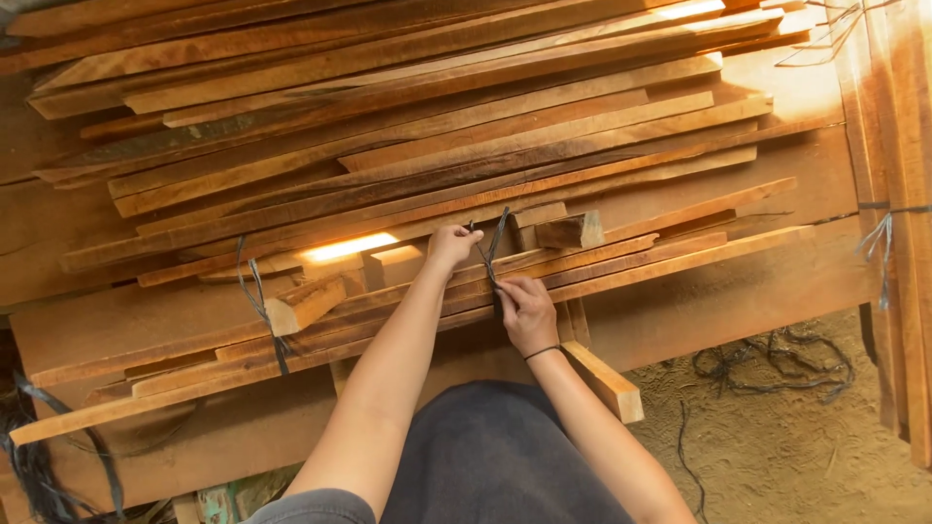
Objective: Organizing and tying bundles of wood strips in a woodworking shop.
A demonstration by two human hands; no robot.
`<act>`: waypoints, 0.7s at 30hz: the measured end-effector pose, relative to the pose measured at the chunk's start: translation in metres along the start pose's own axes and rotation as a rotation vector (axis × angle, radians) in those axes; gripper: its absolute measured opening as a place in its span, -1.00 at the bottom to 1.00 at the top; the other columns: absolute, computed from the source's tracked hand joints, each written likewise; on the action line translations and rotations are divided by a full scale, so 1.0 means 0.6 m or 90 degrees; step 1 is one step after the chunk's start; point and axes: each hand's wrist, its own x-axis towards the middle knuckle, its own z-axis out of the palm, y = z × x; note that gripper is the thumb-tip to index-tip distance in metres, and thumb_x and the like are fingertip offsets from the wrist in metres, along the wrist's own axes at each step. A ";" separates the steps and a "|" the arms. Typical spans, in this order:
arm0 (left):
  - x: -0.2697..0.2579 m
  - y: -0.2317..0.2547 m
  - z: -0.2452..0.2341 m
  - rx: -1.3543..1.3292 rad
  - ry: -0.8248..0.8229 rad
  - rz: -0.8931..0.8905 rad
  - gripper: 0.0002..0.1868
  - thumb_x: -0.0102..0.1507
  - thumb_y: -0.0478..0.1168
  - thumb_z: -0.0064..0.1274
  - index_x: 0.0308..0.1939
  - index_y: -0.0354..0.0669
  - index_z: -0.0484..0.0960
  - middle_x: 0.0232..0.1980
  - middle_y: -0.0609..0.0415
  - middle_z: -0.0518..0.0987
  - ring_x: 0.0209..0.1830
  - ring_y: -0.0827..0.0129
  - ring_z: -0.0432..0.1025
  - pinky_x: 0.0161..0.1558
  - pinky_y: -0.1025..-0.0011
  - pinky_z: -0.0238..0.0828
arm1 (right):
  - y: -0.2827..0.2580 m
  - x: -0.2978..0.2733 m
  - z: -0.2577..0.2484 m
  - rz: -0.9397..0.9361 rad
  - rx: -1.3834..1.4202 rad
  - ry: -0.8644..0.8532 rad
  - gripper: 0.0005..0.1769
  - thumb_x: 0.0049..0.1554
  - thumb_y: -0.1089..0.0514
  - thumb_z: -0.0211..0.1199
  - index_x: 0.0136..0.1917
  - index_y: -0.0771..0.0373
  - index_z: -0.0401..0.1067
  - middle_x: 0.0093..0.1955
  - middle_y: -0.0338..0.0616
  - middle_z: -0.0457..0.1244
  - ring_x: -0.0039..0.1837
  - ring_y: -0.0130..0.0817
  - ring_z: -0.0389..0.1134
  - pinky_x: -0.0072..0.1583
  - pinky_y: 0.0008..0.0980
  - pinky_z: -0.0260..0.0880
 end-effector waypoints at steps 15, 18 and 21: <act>-0.333 0.121 -0.280 0.377 -0.139 -0.124 -0.16 0.37 0.25 -0.76 0.44 -0.08 0.42 0.52 -0.04 0.37 0.59 0.15 0.15 0.56 -0.05 -0.11 | 0.004 0.212 0.088 0.248 -0.276 -0.716 0.23 0.16 -0.73 -0.57 0.35 0.27 0.46 0.42 0.11 0.29 0.52 -0.07 0.23 0.52 -0.02 0.14; -0.246 0.018 -0.216 0.394 -0.142 -0.088 -0.17 0.36 0.23 -0.73 0.45 -0.07 0.42 0.53 -0.02 0.37 0.58 0.09 0.16 0.53 -0.12 -0.11 | -0.068 0.212 0.027 0.229 -0.284 -0.767 0.29 0.14 -0.72 -0.67 0.44 0.29 0.37 0.50 0.10 0.22 0.57 -0.09 0.16 0.56 -0.06 0.05; -0.327 0.030 -0.211 0.410 -0.043 -0.044 -0.27 0.37 0.14 -0.64 0.33 -0.02 0.56 0.42 0.06 0.51 0.53 0.17 0.26 0.53 -0.07 -0.10 | -0.088 0.158 0.006 0.225 -0.342 -0.703 0.11 0.24 -0.61 -0.52 0.40 0.28 0.41 0.44 0.09 0.28 0.53 -0.09 0.23 0.52 -0.02 0.12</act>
